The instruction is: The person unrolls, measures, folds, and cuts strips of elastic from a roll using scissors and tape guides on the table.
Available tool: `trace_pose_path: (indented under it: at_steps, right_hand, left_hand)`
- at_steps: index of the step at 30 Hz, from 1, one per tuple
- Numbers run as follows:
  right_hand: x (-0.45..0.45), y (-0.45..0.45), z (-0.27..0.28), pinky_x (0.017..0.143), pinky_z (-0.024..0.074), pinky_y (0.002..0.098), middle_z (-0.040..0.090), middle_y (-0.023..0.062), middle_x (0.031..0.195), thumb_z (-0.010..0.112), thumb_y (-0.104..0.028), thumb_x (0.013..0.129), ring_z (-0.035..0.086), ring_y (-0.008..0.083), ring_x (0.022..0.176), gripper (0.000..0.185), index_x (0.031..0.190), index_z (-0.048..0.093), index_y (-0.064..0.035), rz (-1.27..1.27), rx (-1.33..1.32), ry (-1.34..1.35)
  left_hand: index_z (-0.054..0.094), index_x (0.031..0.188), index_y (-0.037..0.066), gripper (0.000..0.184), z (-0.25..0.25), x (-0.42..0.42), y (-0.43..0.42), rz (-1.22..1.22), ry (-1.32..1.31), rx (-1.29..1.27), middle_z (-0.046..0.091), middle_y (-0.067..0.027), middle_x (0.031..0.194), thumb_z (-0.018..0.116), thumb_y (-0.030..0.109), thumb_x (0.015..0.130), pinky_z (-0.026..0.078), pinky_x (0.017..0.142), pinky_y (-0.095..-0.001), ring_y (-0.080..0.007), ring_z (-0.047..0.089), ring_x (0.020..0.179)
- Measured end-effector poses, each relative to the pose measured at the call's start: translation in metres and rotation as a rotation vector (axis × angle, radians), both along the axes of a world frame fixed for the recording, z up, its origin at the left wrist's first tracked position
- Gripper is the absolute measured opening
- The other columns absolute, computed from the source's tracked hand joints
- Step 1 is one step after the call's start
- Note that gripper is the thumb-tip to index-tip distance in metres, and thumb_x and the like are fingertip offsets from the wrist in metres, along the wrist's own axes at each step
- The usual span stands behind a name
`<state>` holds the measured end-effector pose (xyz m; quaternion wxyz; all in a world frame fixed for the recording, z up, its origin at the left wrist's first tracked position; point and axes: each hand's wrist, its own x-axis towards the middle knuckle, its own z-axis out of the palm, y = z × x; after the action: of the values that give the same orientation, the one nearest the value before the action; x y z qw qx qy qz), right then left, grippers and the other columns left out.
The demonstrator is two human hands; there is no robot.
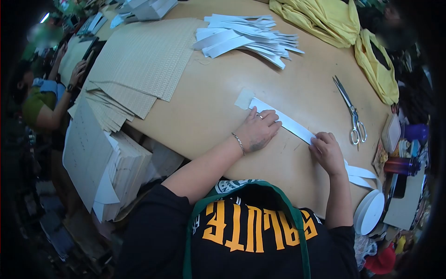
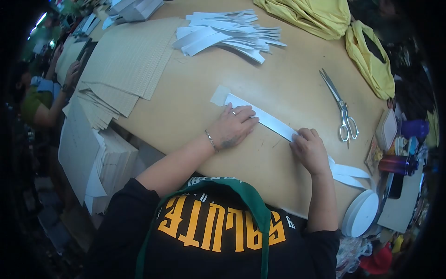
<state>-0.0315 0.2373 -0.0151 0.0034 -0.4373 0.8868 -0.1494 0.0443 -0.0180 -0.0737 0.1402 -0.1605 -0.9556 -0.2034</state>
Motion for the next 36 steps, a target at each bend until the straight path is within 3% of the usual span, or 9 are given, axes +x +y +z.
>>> trace_pose_path:
  at_steps: [14, 20, 26, 28, 36]
  right_hand:
    - [0.011, -0.01, 0.001, 0.076, 0.0471, 0.0378, 0.058, 0.0114, 0.096, 0.066, -0.003, 0.073, 0.055, 0.0309, 0.087, 0.019, 0.092, 0.061, -0.0049, -0.041, 0.073, 0.032]
    - [0.012, -0.013, 0.001, 0.076, 0.0471, 0.0384, 0.058, 0.0115, 0.096, 0.065, -0.003, 0.073, 0.055, 0.0315, 0.087, 0.019, 0.091, 0.061, -0.0049, -0.041, 0.076, 0.042]
    - [0.013, -0.011, 0.002, 0.076, 0.0472, 0.0395, 0.058, 0.0108, 0.094, 0.063, -0.006, 0.074, 0.054, 0.0323, 0.087, 0.016, 0.089, 0.06, -0.0056, -0.077, 0.091, 0.027]
    - [0.011, -0.006, -0.003, 0.076, 0.0474, 0.0385, 0.057, 0.0095, 0.093, 0.062, -0.011, 0.076, 0.054, 0.0302, 0.088, 0.01, 0.085, 0.06, -0.0062, -0.086, 0.069, 0.028]
    - [0.013, 0.003, -0.013, 0.076, 0.0466, 0.0366, 0.056, 0.0066, 0.09, 0.061, -0.012, 0.075, 0.053, 0.0261, 0.086, 0.006, 0.079, 0.061, -0.007, -0.161, -0.033, 0.001]
  left_hand:
    - [0.057, 0.096, 0.014, 0.017, 0.002, -0.006, -0.004, -0.023, -0.03, 0.025, 0.051, -0.0062, 0.105, 0.056, 0.025, 0.082, 0.034, 0.091, -0.0501, -0.0222, 0.048, 0.109]
    - [0.058, 0.104, 0.013, 0.025, 0.002, -0.008, -0.002, -0.029, -0.05, 0.065, 0.051, -0.0076, 0.105, 0.054, 0.027, 0.084, 0.032, 0.095, -0.0513, -0.0227, 0.046, 0.112]
    - [0.056, 0.112, 0.013, 0.035, 0.04, -0.013, 0.013, -0.061, -0.274, -0.229, 0.05, -0.0093, 0.111, 0.055, 0.033, 0.084, 0.036, 0.094, -0.052, -0.0261, 0.044, 0.113]
    - [0.05, 0.123, 0.014, 0.045, 0.047, -0.018, 0.022, -0.147, -0.372, -0.285, 0.049, -0.0108, 0.114, 0.056, 0.035, 0.084, 0.039, 0.091, -0.0507, -0.027, 0.045, 0.113]
    - [0.034, 0.138, 0.027, 0.068, 0.075, -0.025, 0.054, -0.213, -0.522, -0.578, 0.049, -0.0162, 0.113, 0.057, 0.053, 0.079, 0.042, 0.086, -0.0453, -0.0298, 0.054, 0.103]
